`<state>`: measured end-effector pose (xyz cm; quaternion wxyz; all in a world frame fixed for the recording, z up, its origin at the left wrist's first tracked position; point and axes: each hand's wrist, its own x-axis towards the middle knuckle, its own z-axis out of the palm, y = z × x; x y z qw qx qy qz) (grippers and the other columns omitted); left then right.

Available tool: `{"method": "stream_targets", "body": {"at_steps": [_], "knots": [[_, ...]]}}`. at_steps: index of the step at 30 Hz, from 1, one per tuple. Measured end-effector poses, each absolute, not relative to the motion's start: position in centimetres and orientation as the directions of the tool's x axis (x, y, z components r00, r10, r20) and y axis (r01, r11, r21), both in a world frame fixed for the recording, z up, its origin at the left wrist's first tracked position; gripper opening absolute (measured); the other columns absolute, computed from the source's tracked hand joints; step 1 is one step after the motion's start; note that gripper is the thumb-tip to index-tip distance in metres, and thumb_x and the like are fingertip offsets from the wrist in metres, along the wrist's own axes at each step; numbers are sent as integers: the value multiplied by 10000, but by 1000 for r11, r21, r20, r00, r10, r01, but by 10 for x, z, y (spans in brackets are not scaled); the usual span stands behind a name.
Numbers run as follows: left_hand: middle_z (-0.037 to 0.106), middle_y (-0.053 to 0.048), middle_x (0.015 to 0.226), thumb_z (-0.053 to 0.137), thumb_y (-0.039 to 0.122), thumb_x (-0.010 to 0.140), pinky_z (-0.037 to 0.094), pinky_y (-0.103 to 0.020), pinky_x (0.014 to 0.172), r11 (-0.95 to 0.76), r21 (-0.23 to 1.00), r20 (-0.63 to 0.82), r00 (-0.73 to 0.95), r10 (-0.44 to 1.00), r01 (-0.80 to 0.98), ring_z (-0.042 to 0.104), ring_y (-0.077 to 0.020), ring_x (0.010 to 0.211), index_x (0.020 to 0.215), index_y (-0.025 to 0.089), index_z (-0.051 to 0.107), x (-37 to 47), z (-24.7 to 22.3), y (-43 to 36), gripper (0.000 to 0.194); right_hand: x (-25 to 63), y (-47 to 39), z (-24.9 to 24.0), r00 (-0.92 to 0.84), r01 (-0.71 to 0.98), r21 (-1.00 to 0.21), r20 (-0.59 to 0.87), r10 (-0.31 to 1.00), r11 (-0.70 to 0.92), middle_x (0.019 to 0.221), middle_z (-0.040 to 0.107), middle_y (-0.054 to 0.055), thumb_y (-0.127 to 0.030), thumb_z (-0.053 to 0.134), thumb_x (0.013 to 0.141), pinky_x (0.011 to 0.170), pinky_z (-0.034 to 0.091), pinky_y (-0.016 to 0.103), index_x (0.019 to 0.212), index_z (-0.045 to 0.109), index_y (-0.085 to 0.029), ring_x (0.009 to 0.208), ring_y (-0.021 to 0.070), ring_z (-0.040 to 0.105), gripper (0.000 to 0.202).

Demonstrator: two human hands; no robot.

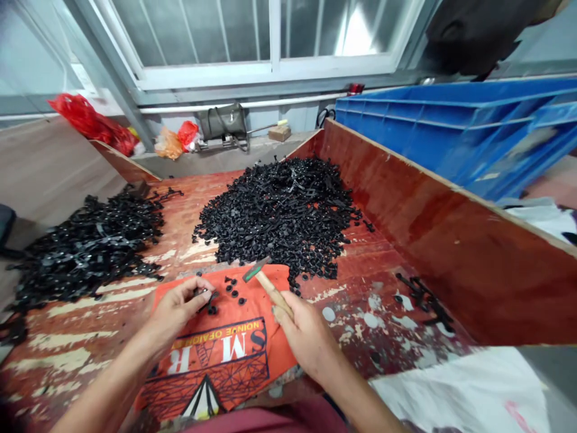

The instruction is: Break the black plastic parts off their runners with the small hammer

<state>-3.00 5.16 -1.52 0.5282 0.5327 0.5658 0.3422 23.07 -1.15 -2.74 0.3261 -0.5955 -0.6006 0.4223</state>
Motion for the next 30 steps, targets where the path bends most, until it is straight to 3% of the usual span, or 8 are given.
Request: {"method": "stream_targets", "body": {"at_steps": [8, 16, 25, 30], "knots": [[467, 109, 530, 742, 410, 598, 121, -193, 423, 349, 930, -361, 101, 927, 118, 206, -30, 381, 855, 188, 536, -12, -9, 73, 398, 232, -8, -39, -94, 527, -849, -111, 989, -46, 786, 627, -10, -294, 464, 937, 637, 382, 247, 981, 652, -216, 720, 166, 558, 209], [446, 113, 496, 753, 411, 619, 118, -167, 373, 355, 932, -361, 105, 927, 74, 206, -14, 351, 794, 194, 504, -11, -26, 77, 374, 234, -9, -41, -106, 573, -819, -121, 987, -39, 729, 597, -16, -310, 449, 945, 592, 365, 243, 973, 661, -210, 663, 160, 531, 236], [477, 104, 488, 715, 422, 646, 174, -167, 271, 376, 909, -391, 57, 919, 179, 233, -35, 271, 771, 218, 475, -14, -35, 81, 339, 233, -8, -36, -180, 620, -785, -135, 974, 6, 840, 662, 16, -301, 418, 966, 670, 428, 280, 1040, 655, -219, 761, 193, 601, 261], [459, 111, 477, 692, 421, 677, 196, -165, 253, 341, 915, -361, 57, 931, 217, 255, -44, 260, 761, 222, 464, -14, -37, 80, 314, 231, -5, -23, -170, 658, -751, -85, 982, 49, 944, 706, 18, -285, 374, 994, 731, 469, 320, 1169, 621, -255, 852, 215, 655, 304]]}}
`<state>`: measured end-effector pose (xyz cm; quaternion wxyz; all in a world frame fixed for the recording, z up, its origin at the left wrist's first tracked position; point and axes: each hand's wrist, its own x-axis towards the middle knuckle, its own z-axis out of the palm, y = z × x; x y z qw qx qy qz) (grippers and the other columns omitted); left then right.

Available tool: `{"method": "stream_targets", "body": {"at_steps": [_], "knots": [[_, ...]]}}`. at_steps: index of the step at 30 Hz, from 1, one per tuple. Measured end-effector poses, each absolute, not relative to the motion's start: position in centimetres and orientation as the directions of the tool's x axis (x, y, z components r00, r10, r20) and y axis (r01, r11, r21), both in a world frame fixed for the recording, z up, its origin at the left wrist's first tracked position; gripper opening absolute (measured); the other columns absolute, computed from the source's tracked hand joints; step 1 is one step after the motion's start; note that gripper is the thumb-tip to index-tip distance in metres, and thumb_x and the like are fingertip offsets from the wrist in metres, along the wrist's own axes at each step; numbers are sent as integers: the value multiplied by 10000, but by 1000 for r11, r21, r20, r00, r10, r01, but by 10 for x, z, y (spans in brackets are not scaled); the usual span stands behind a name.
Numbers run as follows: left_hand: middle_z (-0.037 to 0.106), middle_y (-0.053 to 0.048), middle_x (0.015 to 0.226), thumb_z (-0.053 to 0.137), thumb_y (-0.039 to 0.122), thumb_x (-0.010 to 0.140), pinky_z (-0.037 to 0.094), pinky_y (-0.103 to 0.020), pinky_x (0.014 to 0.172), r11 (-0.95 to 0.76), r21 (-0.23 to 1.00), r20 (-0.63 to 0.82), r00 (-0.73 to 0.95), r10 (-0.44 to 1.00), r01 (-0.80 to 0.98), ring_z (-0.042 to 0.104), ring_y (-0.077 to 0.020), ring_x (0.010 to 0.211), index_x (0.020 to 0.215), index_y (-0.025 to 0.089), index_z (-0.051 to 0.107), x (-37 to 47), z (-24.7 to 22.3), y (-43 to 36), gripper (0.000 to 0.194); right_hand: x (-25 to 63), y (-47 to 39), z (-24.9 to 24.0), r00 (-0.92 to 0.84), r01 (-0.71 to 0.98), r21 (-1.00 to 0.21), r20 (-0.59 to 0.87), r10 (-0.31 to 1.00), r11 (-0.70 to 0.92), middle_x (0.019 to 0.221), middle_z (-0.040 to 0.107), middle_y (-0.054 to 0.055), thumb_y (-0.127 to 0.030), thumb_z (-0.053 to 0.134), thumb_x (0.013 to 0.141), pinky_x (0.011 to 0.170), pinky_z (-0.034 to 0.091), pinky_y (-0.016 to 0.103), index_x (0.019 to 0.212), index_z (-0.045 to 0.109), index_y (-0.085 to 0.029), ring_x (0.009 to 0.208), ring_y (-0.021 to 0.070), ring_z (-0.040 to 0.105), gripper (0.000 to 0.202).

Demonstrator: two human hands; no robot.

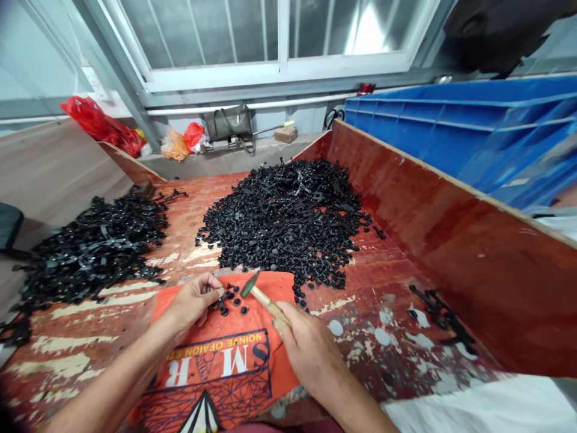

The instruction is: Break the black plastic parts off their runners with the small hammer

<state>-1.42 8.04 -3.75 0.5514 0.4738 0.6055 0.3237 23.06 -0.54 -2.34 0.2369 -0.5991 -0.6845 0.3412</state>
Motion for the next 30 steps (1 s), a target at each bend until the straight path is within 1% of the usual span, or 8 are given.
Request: {"method": "stream_targets", "body": {"at_steps": [3, 7, 12, 18, 23, 25, 28, 30], "knots": [[436, 118, 464, 681, 421, 694, 176, -170, 259, 334, 917, -351, 45, 935, 216, 233, -46, 264, 768, 222, 473, -14, -39, 79, 297, 227, -2, -9, -161, 676, -723, 43, 986, 142, 1105, 712, 16, -257, 351, 1012, 803, 496, 338, 1357, 524, -303, 950, 211, 671, 388], [454, 94, 501, 712, 367, 669, 219, -157, 359, 301, 943, -312, 65, 948, 139, 309, -38, 350, 730, 197, 490, -14, -38, 77, 286, 215, 1, -2, -220, 615, -720, 234, 947, 321, 1429, 554, 8, -199, 314, 1026, 1022, 453, 339, 1534, 302, -324, 1238, 185, 563, 524], [494, 62, 529, 707, 357, 694, 269, -168, 451, 280, 956, -288, 95, 953, 91, 384, -65, 449, 733, 185, 513, -14, -41, 77, 263, 202, 5, -17, -287, 734, -610, 120, 950, 298, 1204, 710, 45, -186, 419, 980, 849, 572, 377, 1504, 390, -317, 984, 235, 703, 541], [492, 63, 545, 716, 391, 704, 247, -178, 449, 271, 957, -280, 93, 955, 100, 371, -68, 447, 750, 187, 518, -19, -48, 77, 288, 204, 2, -17, -277, 730, -599, 181, 944, 330, 1238, 691, 79, -210, 350, 1017, 909, 541, 383, 1558, 268, -274, 1018, 233, 685, 552], [477, 66, 541, 717, 439, 689, 212, -183, 417, 272, 955, -282, 81, 956, 116, 360, -68, 431, 743, 192, 516, -18, -49, 75, 323, 199, 3, -23, -306, 833, -468, 55, 950, 295, 970, 768, 59, -172, 437, 970, 729, 573, 337, 1513, 381, -303, 809, 230, 725, 562], [476, 69, 542, 720, 428, 680, 214, -180, 415, 265, 957, -274, 68, 959, 121, 351, -62, 429, 739, 191, 515, -17, -47, 74, 319, 201, 5, -20, -298, 780, -555, 78, 951, 290, 1095, 754, 46, -163, 430, 970, 806, 573, 346, 1521, 352, -322, 895, 223, 725, 579], [433, 94, 507, 708, 399, 694, 176, -181, 395, 291, 948, -301, 69, 951, 132, 271, -44, 378, 752, 198, 506, -15, -41, 73, 290, 208, 8, -6, -256, 637, -727, 115, 960, 257, 1368, 615, 7, -145, 380, 982, 943, 534, 365, 1542, 274, -345, 1093, 205, 674, 604], [403, 107, 480, 697, 393, 708, 138, -188, 377, 315, 939, -327, 71, 942, 139, 218, -36, 345, 751, 203, 500, -14, -38, 73, 277, 214, 8, 5, -240, 597, -773, 83, 967, 215, 1424, 557, -21, -138, 367, 983, 981, 515, 372, 1538, 273, -361, 1165, 200, 638, 605]]}}
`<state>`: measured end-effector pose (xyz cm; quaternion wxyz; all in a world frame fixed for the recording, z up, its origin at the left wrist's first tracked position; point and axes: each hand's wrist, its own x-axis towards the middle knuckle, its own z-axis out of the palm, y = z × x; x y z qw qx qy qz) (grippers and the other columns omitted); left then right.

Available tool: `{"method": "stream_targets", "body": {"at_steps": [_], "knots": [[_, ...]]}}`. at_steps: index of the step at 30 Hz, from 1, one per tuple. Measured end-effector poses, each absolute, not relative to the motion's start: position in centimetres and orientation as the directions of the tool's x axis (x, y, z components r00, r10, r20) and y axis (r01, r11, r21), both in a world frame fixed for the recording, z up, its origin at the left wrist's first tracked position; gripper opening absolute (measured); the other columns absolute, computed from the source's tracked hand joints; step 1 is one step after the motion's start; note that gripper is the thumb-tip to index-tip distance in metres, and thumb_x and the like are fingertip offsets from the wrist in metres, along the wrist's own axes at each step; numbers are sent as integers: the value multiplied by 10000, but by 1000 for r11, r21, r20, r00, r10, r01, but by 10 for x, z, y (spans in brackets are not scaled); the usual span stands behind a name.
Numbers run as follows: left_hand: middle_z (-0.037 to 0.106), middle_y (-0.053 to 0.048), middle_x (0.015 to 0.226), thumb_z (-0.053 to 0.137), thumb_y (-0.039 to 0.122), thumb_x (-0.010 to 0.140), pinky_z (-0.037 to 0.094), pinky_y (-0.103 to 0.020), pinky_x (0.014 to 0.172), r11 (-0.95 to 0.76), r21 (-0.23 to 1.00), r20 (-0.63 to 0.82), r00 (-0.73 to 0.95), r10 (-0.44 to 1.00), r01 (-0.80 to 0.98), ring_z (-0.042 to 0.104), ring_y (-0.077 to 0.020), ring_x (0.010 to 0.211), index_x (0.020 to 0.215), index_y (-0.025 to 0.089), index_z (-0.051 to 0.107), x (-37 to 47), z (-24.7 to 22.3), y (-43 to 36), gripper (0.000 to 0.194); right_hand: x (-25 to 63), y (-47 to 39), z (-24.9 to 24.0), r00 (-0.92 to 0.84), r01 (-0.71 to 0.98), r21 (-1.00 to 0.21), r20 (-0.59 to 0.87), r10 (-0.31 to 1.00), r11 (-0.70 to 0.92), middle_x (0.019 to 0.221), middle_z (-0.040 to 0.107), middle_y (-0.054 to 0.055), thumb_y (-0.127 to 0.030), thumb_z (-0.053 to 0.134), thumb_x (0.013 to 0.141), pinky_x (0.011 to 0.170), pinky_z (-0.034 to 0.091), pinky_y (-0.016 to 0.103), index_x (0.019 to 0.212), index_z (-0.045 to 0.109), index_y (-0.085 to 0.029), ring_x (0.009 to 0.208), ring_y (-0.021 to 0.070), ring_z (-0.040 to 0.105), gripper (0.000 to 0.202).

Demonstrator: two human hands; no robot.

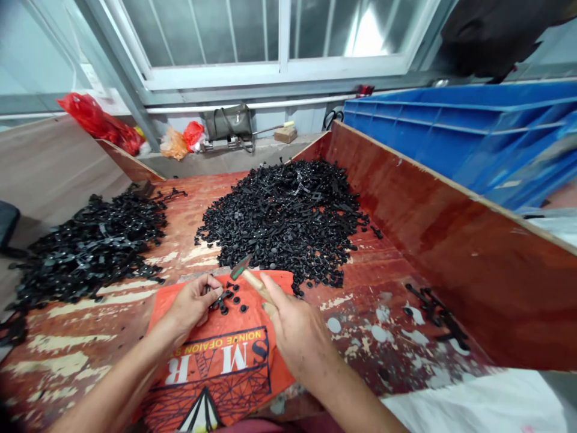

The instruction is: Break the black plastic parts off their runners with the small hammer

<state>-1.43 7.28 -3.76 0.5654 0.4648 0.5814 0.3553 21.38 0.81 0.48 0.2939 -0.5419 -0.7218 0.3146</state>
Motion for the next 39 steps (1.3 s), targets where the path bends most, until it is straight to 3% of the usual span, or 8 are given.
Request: {"method": "stream_targets", "body": {"at_steps": [6, 12, 18, 23, 26, 29, 32, 39], "knots": [[431, 109, 493, 714, 426, 682, 107, -191, 348, 350, 927, -360, 67, 930, 134, 200, -27, 312, 770, 209, 495, -16, -39, 73, 320, 213, 4, 4, -211, 675, -706, 96, 973, 216, 1321, 651, 10, -210, 364, 1010, 912, 544, 386, 1529, 313, -349, 1051, 219, 690, 539], [451, 89, 520, 707, 407, 696, 196, -182, 381, 290, 947, -303, 89, 949, 135, 294, -42, 362, 754, 203, 498, -17, -43, 75, 298, 197, 7, -16, -276, 866, -427, 27, 961, 261, 942, 777, 61, -180, 468, 963, 699, 565, 325, 1511, 390, -289, 785, 238, 734, 564], [431, 97, 491, 685, 365, 724, 177, -195, 383, 293, 945, -306, 75, 949, 145, 237, -45, 339, 766, 208, 509, -17, -42, 73, 239, 201, 5, -2, -249, 754, -578, 189, 950, 313, 1229, 707, 46, -204, 395, 999, 855, 547, 337, 1562, 243, -305, 983, 221, 707, 592], [428, 94, 495, 664, 365, 742, 174, -202, 384, 297, 939, -316, 94, 944, 172, 237, -50, 342, 765, 207, 506, -17, -42, 72, 225, 190, 5, -15, -275, 859, -440, 38, 961, 263, 857, 783, 64, -252, 495, 971, 641, 550, 301, 1476, 448, -273, 722, 234, 733, 508], [456, 79, 546, 669, 404, 744, 160, -200, 390, 285, 941, -310, 121, 943, 182, 262, -51, 372, 807, 199, 512, -17, -38, 72, 265, 193, 9, -11, -277, 803, -543, 24, 961, 245, 1073, 767, 45, -249, 474, 988, 711, 560, 299, 1515, 364, -326, 845, 223, 741, 543], [396, 97, 568, 588, 486, 820, 140, -187, 398, 293, 939, -321, 154, 935, 178, 241, -61, 394, 1020, 220, 515, -21, -25, 68, 340, 208, 9, 4, -241, 636, -741, 75, 968, 216, 1409, 574, -25, -240, 377, 1025, 934, 527, 323, 1529, 292, -388, 1129, 196, 660, 532], [356, 108, 577, 474, 537, 898, 164, -172, 425, 306, 929, -340, 158, 927, 209, 259, -78, 425, 1187, 283, 420, -27, -8, 61, 389, 225, 5, 7, -198, 563, -812, 50, 979, 156, 1504, 444, -89, -239, 356, 1027, 1080, 435, 371, 1504, 319, -438, 1314, 190, 517, 519], [445, 62, 660, 538, 572, 853, 359, -209, 574, 230, 909, -348, 327, 879, 349, 423, -115, 604, 848, 215, 442, -39, -2, 54, 369, 230, -10, -24, -169, 625, -778, -60, 984, 60, 1454, 517, -78, -278, 366, 1020, 1053, 469, 429, 1487, 327, -485, 1217, 214, 607, 512]]}}
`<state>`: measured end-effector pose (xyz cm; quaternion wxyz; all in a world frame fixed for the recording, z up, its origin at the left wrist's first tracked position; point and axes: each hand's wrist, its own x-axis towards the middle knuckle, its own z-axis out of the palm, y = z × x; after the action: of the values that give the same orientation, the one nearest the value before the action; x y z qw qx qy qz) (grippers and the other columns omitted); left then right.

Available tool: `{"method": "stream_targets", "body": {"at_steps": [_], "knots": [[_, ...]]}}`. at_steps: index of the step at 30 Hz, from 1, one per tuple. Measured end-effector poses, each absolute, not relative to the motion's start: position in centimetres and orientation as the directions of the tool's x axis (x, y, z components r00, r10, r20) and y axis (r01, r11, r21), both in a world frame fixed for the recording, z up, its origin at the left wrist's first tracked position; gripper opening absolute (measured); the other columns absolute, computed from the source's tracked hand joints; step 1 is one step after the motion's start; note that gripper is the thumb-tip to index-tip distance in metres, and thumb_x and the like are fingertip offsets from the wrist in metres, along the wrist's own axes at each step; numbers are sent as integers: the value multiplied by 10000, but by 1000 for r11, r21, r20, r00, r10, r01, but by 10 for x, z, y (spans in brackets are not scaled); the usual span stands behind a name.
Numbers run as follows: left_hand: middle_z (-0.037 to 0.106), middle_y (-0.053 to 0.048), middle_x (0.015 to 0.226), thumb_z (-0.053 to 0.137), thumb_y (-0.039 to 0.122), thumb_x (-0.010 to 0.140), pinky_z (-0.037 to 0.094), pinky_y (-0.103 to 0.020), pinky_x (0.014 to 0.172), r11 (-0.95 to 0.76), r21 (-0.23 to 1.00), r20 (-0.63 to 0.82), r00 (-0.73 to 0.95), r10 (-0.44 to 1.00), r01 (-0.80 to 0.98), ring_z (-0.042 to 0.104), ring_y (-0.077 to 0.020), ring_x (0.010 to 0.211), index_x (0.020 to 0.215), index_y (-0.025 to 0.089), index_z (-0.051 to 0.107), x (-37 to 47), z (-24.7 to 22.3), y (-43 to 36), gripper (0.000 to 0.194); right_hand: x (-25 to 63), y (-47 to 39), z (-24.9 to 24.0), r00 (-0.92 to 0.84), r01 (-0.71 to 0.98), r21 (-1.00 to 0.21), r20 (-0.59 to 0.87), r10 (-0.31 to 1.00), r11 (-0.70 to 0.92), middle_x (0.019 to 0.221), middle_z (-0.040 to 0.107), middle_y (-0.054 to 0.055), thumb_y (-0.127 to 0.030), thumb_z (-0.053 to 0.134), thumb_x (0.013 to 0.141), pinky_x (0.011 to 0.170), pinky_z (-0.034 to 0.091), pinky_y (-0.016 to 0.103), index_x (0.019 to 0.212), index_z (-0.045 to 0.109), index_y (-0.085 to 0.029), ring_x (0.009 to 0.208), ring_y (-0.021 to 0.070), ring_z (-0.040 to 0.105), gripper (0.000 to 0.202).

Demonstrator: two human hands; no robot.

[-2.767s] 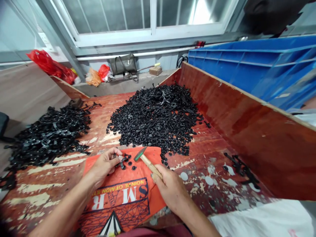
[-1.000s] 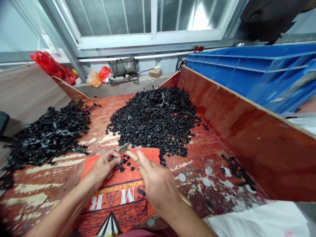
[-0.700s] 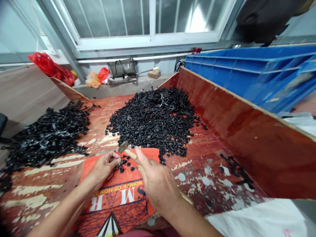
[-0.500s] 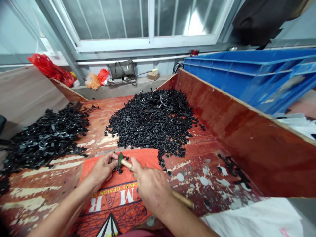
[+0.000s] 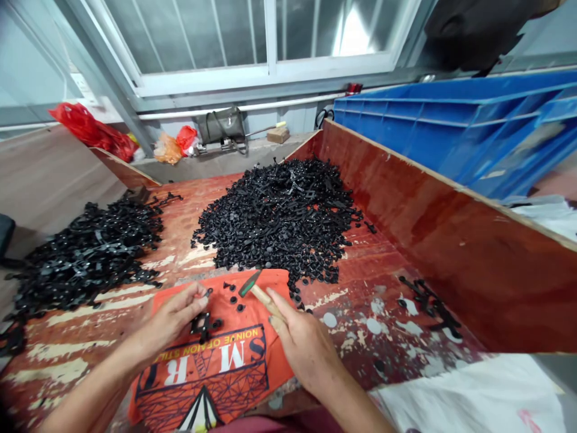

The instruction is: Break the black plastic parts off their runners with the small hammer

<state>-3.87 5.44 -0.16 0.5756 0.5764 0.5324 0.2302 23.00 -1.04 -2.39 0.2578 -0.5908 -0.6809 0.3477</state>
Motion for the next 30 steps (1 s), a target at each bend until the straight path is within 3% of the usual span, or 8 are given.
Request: {"method": "stream_targets", "body": {"at_steps": [3, 9, 16, 25, 30], "knots": [[458, 39, 652, 511, 570, 863, 346, -226, 574, 110, 879, -331, 427, 841, 464, 437, -128, 614, 735, 198, 483, -41, -5, 57, 394, 228, -14, -27, -181, 669, -739, -58, 982, 79, 1458, 513, -83, -269, 365, 1018, 1017, 495, 435, 1484, 314, -508, 1179, 221, 633, 527], [589, 16, 689, 428, 472, 917, 363, -252, 624, -57, 725, -227, 316, 921, 687, 552, -170, 669, 745, 206, 588, -38, -12, 65, 354, 228, -15, -24, -163, 671, -739, -62, 985, 65, 1374, 601, -87, -251, 358, 1016, 958, 531, 400, 1483, 307, -520, 1096, 208, 675, 541], [629, -7, 681, 368, 477, 938, 350, -281, 645, -79, 603, -206, 251, 946, 794, 608, -204, 698, 710, 208, 542, -19, -19, 69, 394, 227, -14, -26, -166, 699, -710, -41, 985, 89, 1407, 569, -88, -227, 363, 1010, 921, 545, 404, 1481, 307, -517, 1107, 217, 670, 556], [586, 0, 612, 383, 439, 925, 284, -271, 597, -104, 491, -209, 233, 950, 865, 558, -179, 629, 653, 210, 505, -12, -24, 74, 375, 226, -14, -25, -180, 718, -689, -48, 982, 98, 1399, 577, -85, -201, 376, 1004, 934, 545, 376, 1490, 319, -483, 1117, 206, 667, 565], [534, 16, 566, 421, 457, 897, 274, -267, 573, -78, 547, -224, 235, 946, 833, 531, -165, 588, 619, 208, 491, -14, -31, 74, 380, 225, -14, -23, -160, 763, -634, 3, 987, 126, 1302, 660, -43, -218, 392, 1000, 860, 580, 350, 1470, 396, -442, 1007, 207, 715, 521]]}}
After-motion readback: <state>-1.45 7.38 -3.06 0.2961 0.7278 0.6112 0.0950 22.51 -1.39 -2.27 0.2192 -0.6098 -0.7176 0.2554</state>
